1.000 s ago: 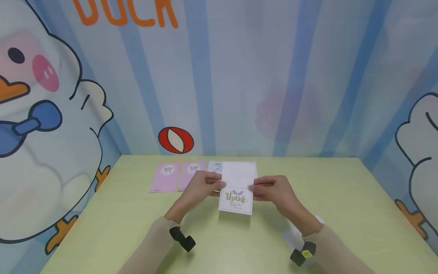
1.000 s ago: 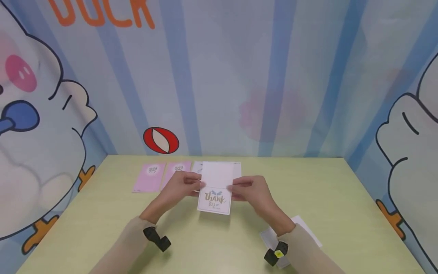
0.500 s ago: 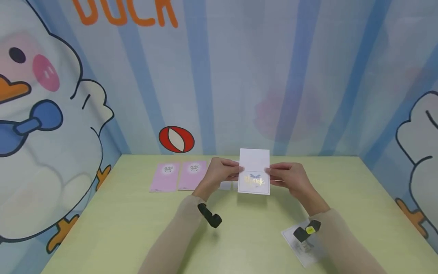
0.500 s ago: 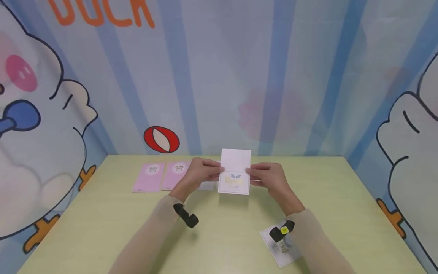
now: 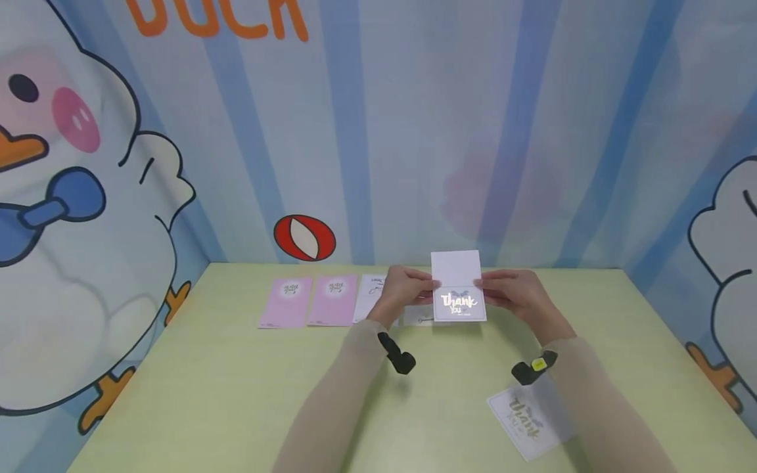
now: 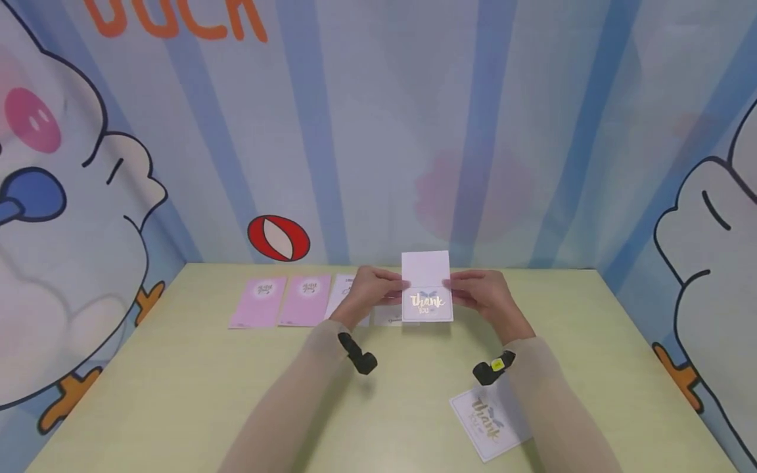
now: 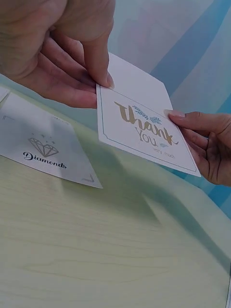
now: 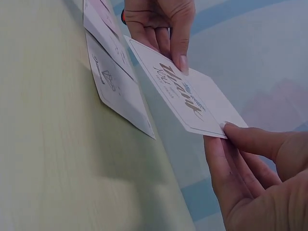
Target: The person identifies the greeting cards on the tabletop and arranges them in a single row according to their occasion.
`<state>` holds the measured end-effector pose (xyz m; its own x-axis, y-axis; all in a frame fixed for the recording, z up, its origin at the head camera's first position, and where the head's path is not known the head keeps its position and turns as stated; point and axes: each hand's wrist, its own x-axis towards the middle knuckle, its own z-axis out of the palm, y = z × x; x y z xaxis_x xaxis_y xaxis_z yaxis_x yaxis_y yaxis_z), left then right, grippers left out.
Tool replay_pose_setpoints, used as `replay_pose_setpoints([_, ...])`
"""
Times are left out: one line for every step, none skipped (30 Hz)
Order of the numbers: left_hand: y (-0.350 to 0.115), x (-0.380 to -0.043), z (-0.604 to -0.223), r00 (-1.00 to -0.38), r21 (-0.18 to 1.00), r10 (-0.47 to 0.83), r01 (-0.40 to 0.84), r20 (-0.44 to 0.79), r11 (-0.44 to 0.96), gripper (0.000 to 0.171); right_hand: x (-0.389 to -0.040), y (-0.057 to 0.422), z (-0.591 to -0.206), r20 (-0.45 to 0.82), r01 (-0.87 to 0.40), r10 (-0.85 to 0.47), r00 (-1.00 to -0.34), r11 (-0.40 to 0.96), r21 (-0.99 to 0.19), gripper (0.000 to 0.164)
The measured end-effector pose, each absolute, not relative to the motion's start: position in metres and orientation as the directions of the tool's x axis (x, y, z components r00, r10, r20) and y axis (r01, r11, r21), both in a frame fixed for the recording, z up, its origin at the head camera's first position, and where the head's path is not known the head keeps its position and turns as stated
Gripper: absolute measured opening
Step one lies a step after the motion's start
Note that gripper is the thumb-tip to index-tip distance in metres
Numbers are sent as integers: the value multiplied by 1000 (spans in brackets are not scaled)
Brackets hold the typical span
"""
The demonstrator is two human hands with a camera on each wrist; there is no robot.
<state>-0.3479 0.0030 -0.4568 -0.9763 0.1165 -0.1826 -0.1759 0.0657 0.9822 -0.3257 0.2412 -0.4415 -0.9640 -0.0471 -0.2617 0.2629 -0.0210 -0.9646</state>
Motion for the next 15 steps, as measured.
replay_pose_setpoints([5,-349,-458,-977,982,108,-178,-185,66,21,-328,243,-442,-269,270,-50,-962,-18,-963,50])
replay_pose_setpoints([7,-350,-460,-977,981,98,-181,-188,74,21,-329,244,-443,-275,275,-52,-960,-6,-961,49])
replay_pose_setpoints([10,-350,-461,-977,979,90,-185,-192,82,21,-331,245,-443,-280,280,-49,-959,6,-960,48])
replay_pose_setpoints([12,-351,-462,-977,978,84,-188,-196,92,21,-332,247,-444,-284,283,-43,-958,22,-959,48])
replay_pose_setpoints([15,-352,-463,-977,976,76,-190,-198,107,21,-333,248,-445,-286,284,-36,-958,38,-958,49])
replay_pose_setpoints([18,-353,-463,-977,974,68,-192,-201,124,21,-334,249,-445,-289,287,-25,-957,63,-956,51])
replay_pose_setpoints([21,-354,-464,-977,970,60,-195,-205,144,21,-335,251,-447,-294,292,-12,-956,83,-953,53])
replay_pose_setpoints([24,-355,-464,-977,966,48,-196,-206,169,21,-336,252,-448,-298,296,-2,-955,100,-950,54])
replay_pose_setpoints([27,-357,-465,-978,962,37,-197,-208,191,20,-337,253,-449,-304,303,10,-953,114,-946,56])
replay_pose_setpoints([30,-359,-465,-978,955,26,-198,-209,219,20,-338,254,-450,-311,311,22,-950,127,-942,57])
replay_pose_setpoints([32,-361,-466,-978,949,13,-199,-208,246,19,-338,255,-451,-319,321,32,-947,141,-937,57])
replay_pose_setpoints([35,-362,-467,-978,942,2,-201,-209,269,18,-339,255,-452,-327,330,46,-944,155,-931,57])
replay_pose_setpoints([37,-363,-468,-979,934,-9,-199,-206,295,18,-340,256,-453,-332,336,53,-942,162,-928,57])
replay_pose_setpoints([39,-364,-469,-980,928,-19,-195,-199,318,18,-341,256,-454,-336,341,61,-940,168,-925,56])
replay_pose_setpoints([40,-365,-470,-981,923,-26,-188,-191,336,17,-342,257,-455,-339,346,69,-938,176,-922,56])
